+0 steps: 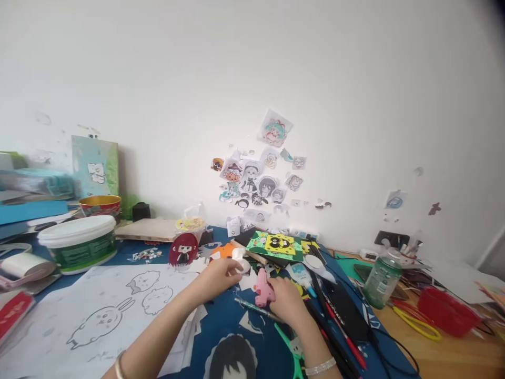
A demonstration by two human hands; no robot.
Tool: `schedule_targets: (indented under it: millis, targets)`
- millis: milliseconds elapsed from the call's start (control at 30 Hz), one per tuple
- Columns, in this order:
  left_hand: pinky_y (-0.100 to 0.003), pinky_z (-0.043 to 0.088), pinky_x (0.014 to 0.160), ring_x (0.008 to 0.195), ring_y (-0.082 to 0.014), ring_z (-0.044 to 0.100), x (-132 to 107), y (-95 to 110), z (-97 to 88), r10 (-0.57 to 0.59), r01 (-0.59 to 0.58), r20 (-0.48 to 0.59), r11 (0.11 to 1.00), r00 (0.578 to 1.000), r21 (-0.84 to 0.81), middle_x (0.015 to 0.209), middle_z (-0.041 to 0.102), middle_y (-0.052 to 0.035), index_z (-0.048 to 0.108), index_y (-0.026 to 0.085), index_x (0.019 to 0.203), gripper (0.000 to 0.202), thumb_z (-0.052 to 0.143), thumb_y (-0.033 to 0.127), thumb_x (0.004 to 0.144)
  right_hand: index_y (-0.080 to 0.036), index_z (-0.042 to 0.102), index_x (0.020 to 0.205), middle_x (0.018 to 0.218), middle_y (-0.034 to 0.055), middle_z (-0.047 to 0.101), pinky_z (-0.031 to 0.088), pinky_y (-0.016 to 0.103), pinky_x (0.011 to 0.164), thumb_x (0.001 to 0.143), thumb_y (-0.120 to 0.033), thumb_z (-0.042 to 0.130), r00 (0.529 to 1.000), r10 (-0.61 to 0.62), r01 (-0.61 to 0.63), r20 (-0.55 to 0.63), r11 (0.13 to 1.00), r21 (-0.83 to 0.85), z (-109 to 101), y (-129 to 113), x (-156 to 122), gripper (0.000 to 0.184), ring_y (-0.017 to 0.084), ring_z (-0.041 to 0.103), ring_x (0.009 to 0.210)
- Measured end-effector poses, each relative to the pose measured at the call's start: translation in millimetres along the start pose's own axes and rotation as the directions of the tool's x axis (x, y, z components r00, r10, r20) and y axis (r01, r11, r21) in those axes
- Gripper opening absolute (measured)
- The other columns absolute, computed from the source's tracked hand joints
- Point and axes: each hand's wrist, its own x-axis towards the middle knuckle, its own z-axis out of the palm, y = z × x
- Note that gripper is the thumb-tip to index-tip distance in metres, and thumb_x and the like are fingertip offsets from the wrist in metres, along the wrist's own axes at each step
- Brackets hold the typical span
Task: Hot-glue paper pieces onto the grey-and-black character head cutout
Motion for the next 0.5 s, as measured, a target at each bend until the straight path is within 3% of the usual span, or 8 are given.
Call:
schedule_targets:
  millis: [133,200,267,367,500]
  targets:
    - [-0.025,0.040,0.055,0.060,-0.0182,0.057,-16.2,-11.9,16.6,-0.010,0.004,0.132,0.999,0.991,0.042,0.061,0.064,-0.0006,0.070,0.020,0.077,0.022,0.058,0.032,0.063,-0.016,0.061,0.101,0.098,0.0111,0.061,0.038,0.029,0.069,0.062,-0.011,0.054,1.000,0.024,-0.024,-0.018,0.999,0.026,1.3,-3.6,1.5,0.040,0.025,0.056,0.088]
    - [-0.025,0.043,0.057,0.059,-0.0160,0.058,-21.0,-18.5,22.6,-0.021,0.054,0.240,0.990,0.970,-0.133,0.065,0.065,0.0001,0.067,0.019,0.088,0.027,0.058,0.033,0.066,-0.018,0.060,0.101,0.099,0.0099,0.061,0.038,0.028,0.070,0.062,-0.012,0.053,0.998,0.034,-0.028,-0.053,0.994,0.107,-2.7,-4.6,0.6,0.041,0.024,0.057,0.088]
    - [-0.026,0.045,0.061,0.059,-0.0139,0.058,-22.8,-21.9,23.9,-0.024,0.148,0.321,0.918,0.947,-0.368,0.070,0.067,-0.0009,0.062,0.017,0.096,0.035,0.059,0.039,0.069,-0.019,0.059,0.105,0.102,0.0084,0.060,0.039,0.029,0.074,0.062,-0.014,0.053,0.993,0.050,-0.020,-0.112,0.968,0.250,-9.4,-5.1,-1.2,0.043,0.023,0.056,0.091]
    - [-0.028,0.047,0.069,0.064,-0.0135,0.060,-23.0,-19.5,18.9,-0.046,0.219,0.316,0.814,0.948,-0.537,0.079,0.069,-0.0039,0.059,0.016,0.097,0.045,0.064,0.048,0.066,-0.019,0.059,0.106,0.103,0.0076,0.061,0.042,0.029,0.076,0.064,-0.020,0.053,0.978,0.103,0.004,-0.180,0.860,0.511,-21.3,-6.2,-3.7,0.042,0.023,0.056,0.092]
    - [-0.031,0.047,0.074,0.068,-0.0153,0.062,-22.8,-13.8,14.6,-0.042,0.198,0.278,0.803,0.960,-0.562,0.084,0.070,-0.0062,0.057,0.016,0.097,0.049,0.064,0.052,0.065,-0.017,0.059,0.104,0.091,0.0062,0.063,0.045,0.028,0.067,0.064,-0.024,0.056,0.960,0.185,0.051,-0.209,0.619,0.784,-29.1,-11.6,-4.1,0.041,0.020,0.059,0.080]
